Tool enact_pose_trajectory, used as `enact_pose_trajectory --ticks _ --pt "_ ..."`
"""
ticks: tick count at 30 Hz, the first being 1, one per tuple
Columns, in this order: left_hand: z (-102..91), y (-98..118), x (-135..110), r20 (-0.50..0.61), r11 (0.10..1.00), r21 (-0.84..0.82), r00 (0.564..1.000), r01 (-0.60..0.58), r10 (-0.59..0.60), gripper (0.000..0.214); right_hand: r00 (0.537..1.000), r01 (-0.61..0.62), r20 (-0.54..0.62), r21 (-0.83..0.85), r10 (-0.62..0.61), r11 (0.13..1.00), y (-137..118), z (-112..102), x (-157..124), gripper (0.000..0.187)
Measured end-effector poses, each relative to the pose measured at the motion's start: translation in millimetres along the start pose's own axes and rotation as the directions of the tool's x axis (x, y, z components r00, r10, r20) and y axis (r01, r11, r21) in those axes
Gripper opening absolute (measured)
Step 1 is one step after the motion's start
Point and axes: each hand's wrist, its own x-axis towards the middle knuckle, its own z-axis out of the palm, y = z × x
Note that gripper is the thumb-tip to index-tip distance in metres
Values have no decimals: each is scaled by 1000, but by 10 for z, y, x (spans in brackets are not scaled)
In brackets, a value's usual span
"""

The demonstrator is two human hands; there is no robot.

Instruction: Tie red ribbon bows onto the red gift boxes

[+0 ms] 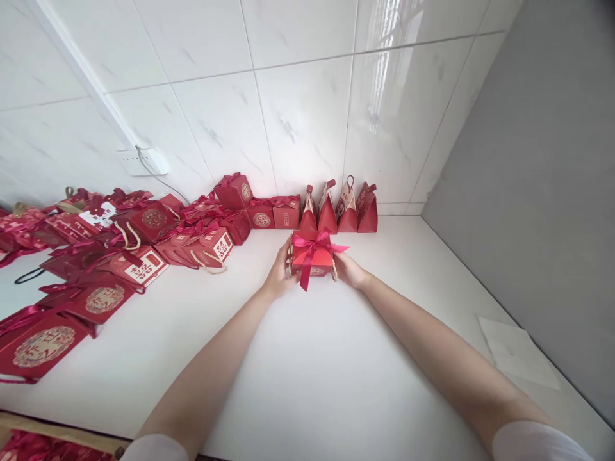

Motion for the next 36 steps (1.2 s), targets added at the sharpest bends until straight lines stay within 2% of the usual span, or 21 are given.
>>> enact_pose_trajectory --ticks 3,5,7,11,16,21,24,26,30,33,36 --pt "6 -25 23 -70 988 -33 985 153 -155 97 999 51 -1 126 -52 991 -12 17 -3 77" --pt "-7 -30 39 -114 969 1 963 245 -244 82 992 114 24 200 -121 973 -32 27 -7 77" --pt "-26 -28 50 -124 954 -28 946 299 -300 71 983 163 47 210 -177 964 -51 31 -6 85" --pt "-47 -19 69 -50 933 -170 943 318 -330 70 986 150 54 146 -159 978 -47 28 11 80" --pt "-21 22 140 42 903 -311 953 297 -299 68 986 148 55 135 -157 980 14 11 24 75" --pt "-33 44 179 27 862 -401 945 308 -326 63 989 130 51 155 -140 979 36 5 29 75" --pt "-73 24 152 26 886 -378 960 269 -280 66 986 137 72 180 -152 974 6 1 15 75" --pt "-102 -5 128 29 921 -337 980 195 -197 68 981 144 101 202 -167 969 -17 -9 -2 71" --pt "-140 -92 102 -32 992 -122 999 35 -40 70 983 66 147 268 -108 961 -13 -48 -21 59" --pt "-147 -142 104 -94 996 51 993 69 -64 74 990 -15 136 333 -32 943 33 -73 -5 56" --pt "-146 -147 112 -123 984 125 986 129 -114 75 991 -35 131 377 -17 925 71 -84 22 53"
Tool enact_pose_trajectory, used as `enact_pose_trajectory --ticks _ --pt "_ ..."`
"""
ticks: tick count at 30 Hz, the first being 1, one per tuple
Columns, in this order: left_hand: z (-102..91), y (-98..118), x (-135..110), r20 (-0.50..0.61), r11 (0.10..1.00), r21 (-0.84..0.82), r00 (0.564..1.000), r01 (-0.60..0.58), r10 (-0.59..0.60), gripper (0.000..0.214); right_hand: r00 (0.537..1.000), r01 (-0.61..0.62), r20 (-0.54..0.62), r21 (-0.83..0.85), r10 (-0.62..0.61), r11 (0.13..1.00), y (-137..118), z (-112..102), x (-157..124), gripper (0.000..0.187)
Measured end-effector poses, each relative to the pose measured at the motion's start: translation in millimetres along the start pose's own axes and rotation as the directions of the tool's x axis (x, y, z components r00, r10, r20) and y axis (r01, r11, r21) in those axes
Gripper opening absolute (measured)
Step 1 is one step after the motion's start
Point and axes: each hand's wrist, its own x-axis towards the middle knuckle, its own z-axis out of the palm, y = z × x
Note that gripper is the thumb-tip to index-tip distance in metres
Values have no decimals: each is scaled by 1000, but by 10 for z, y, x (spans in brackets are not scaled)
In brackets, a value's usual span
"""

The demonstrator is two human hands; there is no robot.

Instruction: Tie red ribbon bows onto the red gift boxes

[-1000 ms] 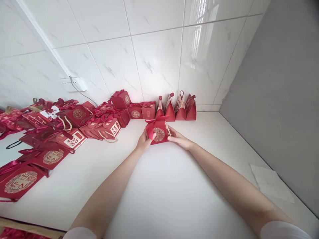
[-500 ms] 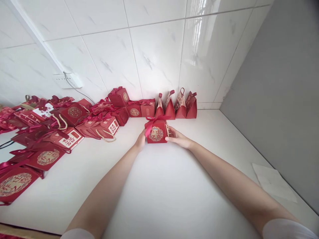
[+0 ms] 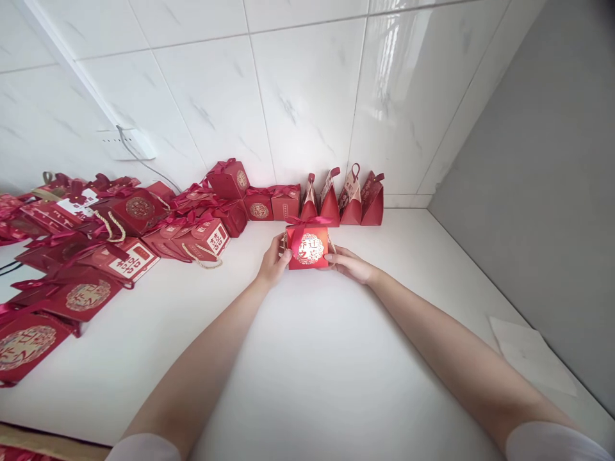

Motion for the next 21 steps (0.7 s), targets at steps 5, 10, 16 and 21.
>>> enact_pose_trajectory --ticks 5,10,16,21 --pt "5 46 4 -9 999 2 999 45 -45 69 1000 13 13 -6 -13 1000 -4 -8 18 52" --pt "16 82 2 -16 995 -25 995 98 -98 65 1000 -12 -22 -38 12 999 -36 12 6 53" --pt "23 96 2 -37 991 -46 991 126 -127 61 999 -13 -43 -75 10 997 -28 16 11 53" --pt "27 114 3 -40 990 -52 990 135 -137 59 998 -21 -53 -70 17 997 -40 34 11 57"
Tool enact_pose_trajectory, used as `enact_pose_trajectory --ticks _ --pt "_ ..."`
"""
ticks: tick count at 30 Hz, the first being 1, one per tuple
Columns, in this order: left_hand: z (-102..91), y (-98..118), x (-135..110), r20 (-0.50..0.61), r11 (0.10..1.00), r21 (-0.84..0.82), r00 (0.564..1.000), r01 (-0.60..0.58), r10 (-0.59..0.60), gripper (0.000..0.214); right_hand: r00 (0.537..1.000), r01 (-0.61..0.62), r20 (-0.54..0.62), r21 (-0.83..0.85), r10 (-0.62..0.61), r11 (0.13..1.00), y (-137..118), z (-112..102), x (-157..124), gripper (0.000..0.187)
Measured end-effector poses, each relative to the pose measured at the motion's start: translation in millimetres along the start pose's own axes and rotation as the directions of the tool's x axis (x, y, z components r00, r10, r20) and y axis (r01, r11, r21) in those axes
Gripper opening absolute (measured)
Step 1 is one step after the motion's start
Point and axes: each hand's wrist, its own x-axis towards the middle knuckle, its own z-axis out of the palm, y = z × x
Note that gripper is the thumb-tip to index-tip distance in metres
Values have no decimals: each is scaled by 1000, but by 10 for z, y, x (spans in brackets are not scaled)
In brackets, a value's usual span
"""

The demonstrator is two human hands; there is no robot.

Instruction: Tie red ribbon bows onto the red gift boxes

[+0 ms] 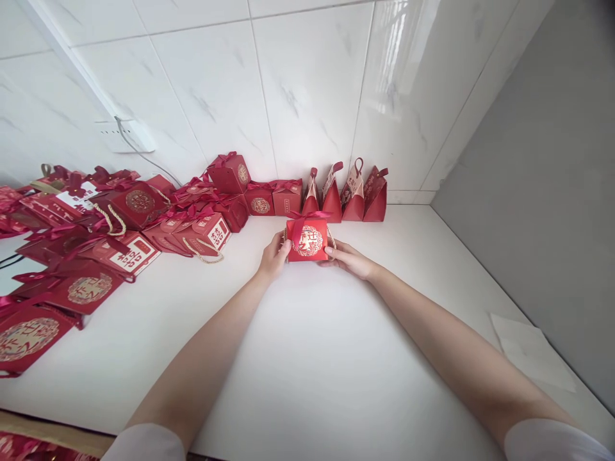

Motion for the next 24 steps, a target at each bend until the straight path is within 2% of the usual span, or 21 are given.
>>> enact_pose_trajectory --ticks 24 --pt "20 -18 -6 11 999 -45 999 31 -30 54 999 -12 -30 -48 10 999 -14 9 -21 53"
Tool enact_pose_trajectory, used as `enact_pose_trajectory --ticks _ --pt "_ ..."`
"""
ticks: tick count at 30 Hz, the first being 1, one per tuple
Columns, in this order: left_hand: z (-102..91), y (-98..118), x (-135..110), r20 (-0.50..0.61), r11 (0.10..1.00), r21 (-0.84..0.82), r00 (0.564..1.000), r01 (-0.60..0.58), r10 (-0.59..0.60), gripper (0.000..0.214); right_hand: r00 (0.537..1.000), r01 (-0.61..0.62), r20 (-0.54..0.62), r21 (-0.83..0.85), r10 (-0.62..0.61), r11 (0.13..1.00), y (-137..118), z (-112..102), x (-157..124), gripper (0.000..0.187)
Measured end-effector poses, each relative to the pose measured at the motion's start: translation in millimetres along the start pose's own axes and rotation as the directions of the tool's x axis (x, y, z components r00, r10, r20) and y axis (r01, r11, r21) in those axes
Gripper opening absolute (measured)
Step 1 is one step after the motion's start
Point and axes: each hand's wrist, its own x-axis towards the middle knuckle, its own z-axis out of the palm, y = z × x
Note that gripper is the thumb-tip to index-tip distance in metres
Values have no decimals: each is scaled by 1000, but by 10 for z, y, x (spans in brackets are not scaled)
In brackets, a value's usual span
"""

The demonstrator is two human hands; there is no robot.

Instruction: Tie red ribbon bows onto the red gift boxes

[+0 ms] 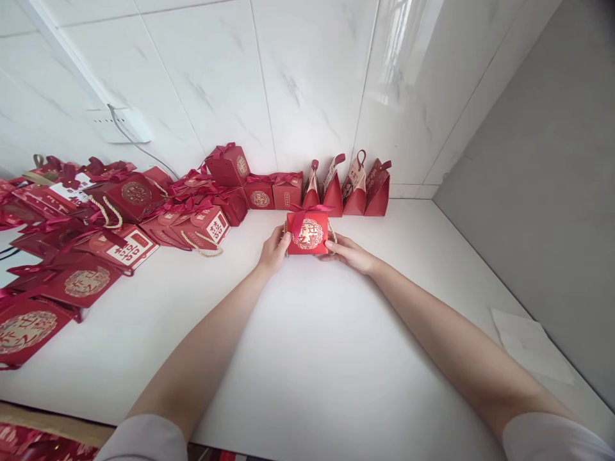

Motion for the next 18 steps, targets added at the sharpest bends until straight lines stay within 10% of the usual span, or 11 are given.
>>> enact_pose_trajectory --ticks 18 --pt "-3 -1 -1 -9 1000 24 1000 5 -5 54 1000 -1 -6 -19 1 1000 18 -10 5 54"
